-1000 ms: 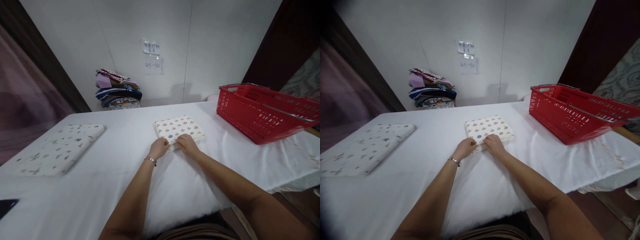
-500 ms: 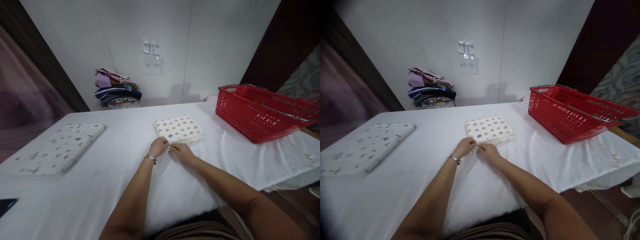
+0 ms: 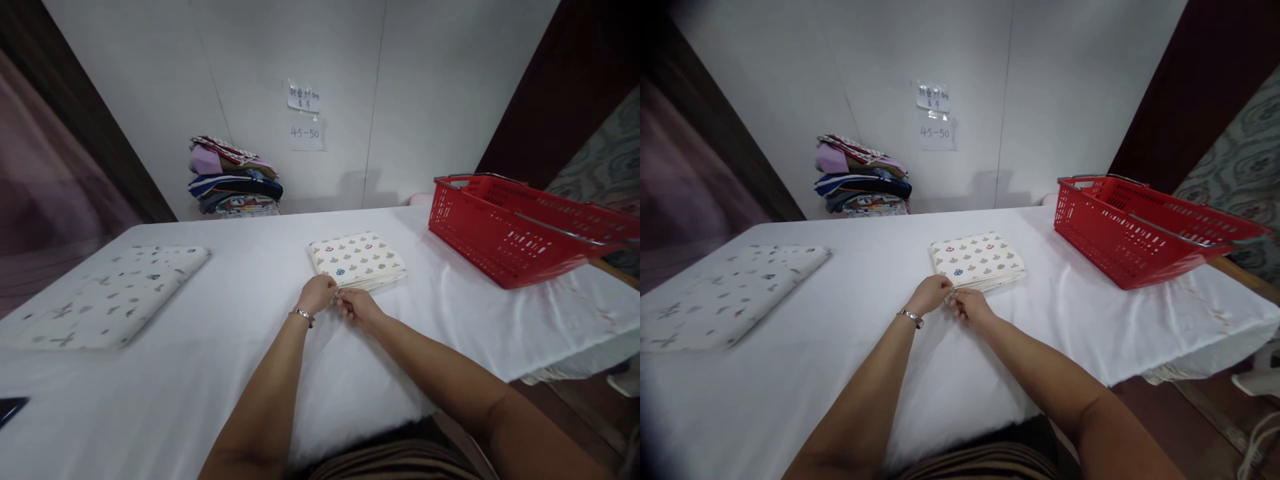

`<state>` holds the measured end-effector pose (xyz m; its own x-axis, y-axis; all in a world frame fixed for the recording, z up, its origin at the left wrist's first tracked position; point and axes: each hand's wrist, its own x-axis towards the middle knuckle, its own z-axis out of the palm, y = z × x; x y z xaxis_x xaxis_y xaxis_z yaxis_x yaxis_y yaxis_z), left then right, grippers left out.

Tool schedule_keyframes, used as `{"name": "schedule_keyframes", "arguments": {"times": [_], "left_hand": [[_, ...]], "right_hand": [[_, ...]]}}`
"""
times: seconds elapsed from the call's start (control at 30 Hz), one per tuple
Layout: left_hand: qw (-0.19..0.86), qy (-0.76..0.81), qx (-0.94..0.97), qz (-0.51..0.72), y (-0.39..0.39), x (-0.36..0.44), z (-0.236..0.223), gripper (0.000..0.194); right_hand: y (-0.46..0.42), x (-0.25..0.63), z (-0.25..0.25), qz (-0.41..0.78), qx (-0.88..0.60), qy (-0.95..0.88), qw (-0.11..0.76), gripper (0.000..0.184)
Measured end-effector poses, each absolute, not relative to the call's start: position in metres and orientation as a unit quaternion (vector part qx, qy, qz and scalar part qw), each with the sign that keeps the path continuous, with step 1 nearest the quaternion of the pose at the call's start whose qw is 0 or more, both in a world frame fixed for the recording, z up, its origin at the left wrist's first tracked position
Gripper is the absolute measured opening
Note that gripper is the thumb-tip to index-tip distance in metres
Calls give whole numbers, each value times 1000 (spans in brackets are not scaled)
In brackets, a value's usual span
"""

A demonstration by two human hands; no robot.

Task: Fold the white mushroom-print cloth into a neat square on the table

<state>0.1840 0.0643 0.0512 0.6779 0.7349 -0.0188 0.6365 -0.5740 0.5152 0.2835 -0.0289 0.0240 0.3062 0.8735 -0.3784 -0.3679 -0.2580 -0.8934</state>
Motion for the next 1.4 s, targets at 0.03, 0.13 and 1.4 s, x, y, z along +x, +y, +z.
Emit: {"name": "schedule_keyframes", "arguments": {"times": [0.03,0.13,1.4], "left_hand": [[246,387,883,98,64,184,51,17],[241,381,888,95,65,184,51,17],[250,356,896,91,64,182,55,21]], "right_hand": [[-28,283,25,545,-580,-210,568,7],[-26,284,25,540,-593,-204,561,9],[-27,274,17,554,-541,-206,599,14]]}}
